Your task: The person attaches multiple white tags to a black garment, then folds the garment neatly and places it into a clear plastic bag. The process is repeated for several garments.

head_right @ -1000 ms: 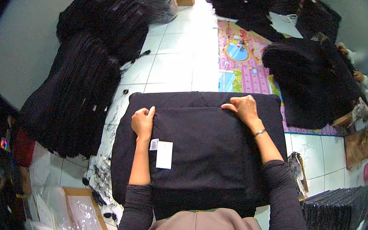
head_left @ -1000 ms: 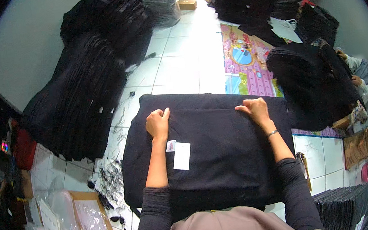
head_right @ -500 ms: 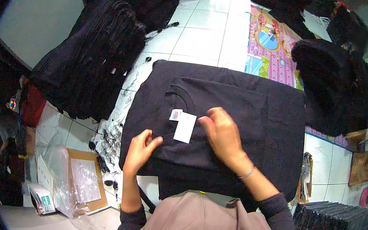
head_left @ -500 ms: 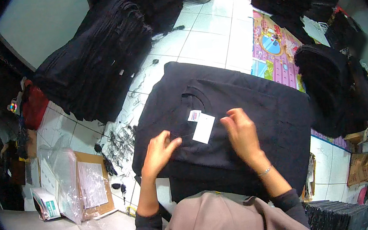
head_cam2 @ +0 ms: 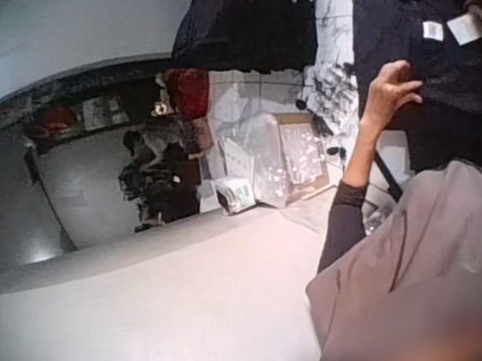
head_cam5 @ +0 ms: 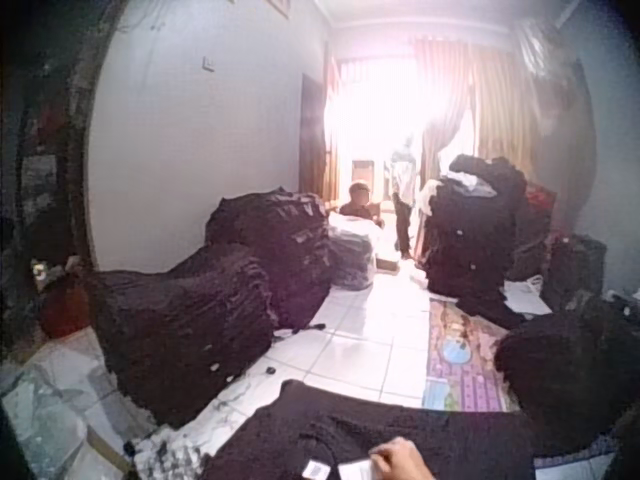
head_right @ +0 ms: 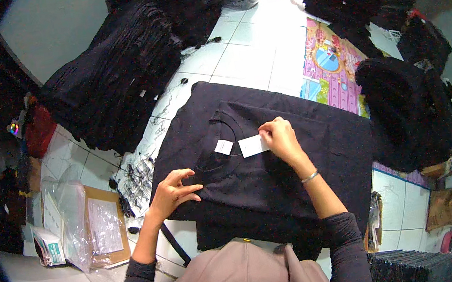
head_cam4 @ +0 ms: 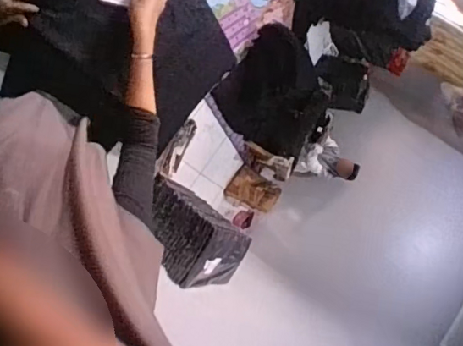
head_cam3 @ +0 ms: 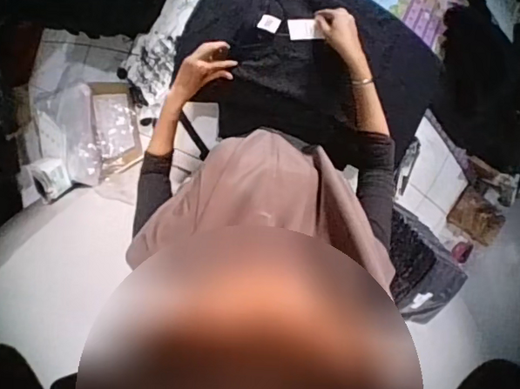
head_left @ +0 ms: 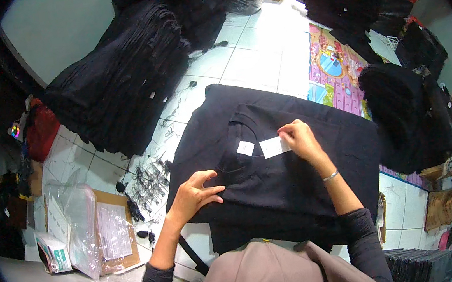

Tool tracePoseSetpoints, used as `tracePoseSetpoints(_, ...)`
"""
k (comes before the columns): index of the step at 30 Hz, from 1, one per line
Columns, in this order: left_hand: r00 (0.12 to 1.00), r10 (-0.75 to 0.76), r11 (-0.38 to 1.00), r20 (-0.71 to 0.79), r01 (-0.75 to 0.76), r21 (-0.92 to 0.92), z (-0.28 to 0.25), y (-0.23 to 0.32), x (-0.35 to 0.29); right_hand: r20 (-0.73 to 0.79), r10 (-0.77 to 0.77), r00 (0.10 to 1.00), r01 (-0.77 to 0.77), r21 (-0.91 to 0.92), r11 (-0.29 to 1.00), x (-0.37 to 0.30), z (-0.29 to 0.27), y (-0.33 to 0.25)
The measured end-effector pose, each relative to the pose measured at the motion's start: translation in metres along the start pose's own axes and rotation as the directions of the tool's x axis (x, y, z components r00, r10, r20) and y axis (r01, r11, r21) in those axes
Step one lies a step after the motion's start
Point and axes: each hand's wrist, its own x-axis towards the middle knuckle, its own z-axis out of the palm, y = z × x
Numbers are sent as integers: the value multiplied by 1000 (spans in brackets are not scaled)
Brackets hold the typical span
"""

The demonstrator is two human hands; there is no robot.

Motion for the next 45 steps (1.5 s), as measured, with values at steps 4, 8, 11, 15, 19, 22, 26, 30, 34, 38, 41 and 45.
tracePoseSetpoints(4,923,212,943,322,-280,182,-7,-4,14,-285,-319,904,256,-237,937,-38,21,-4)
tracePoseSetpoints(8,824,332,805,458,-501,318,-11,4,16,53,-492,869,485,100,869,-102,22,-31)
tracePoseSetpoints(11,785,440,758,436,-585,289,-9,10,16,190,-457,869,492,-226,841,-139,24,-45)
tracePoseSetpoints(15,970,202,977,138,-209,40,8,28,19,159,-408,899,435,-419,797,-153,35,-45)
tracePoseSetpoints(19,988,73,948,138,-111,299,30,39,23,93,-389,916,394,-379,837,-148,42,-40)
tracePoseSetpoints(22,993,106,963,47,-114,245,29,23,27,29,-394,919,379,-345,859,-151,23,-28)
tracePoseSetpoints(26,990,31,994,-134,-44,-98,9,7,25,-224,-225,948,120,-403,907,-172,-39,7)
tracePoseSetpoints(30,990,-51,869,-131,-21,-495,-21,12,32,-186,-59,981,67,33,997,-220,-95,19)
tracePoseSetpoints(34,959,-277,820,-56,206,-534,-27,11,64,-209,90,974,-16,332,943,-223,-90,7)
tracePoseSetpoints(38,783,-594,625,185,594,-507,12,-23,122,-370,364,855,-267,288,920,-164,-73,27)
tracePoseSetpoints(41,661,-681,574,314,749,-331,41,-46,143,-237,467,852,-462,79,883,-136,-58,45)
tracePoseSetpoints(45,627,-694,562,355,779,-278,58,-61,139,-222,149,964,-208,-278,938,-119,-60,63)
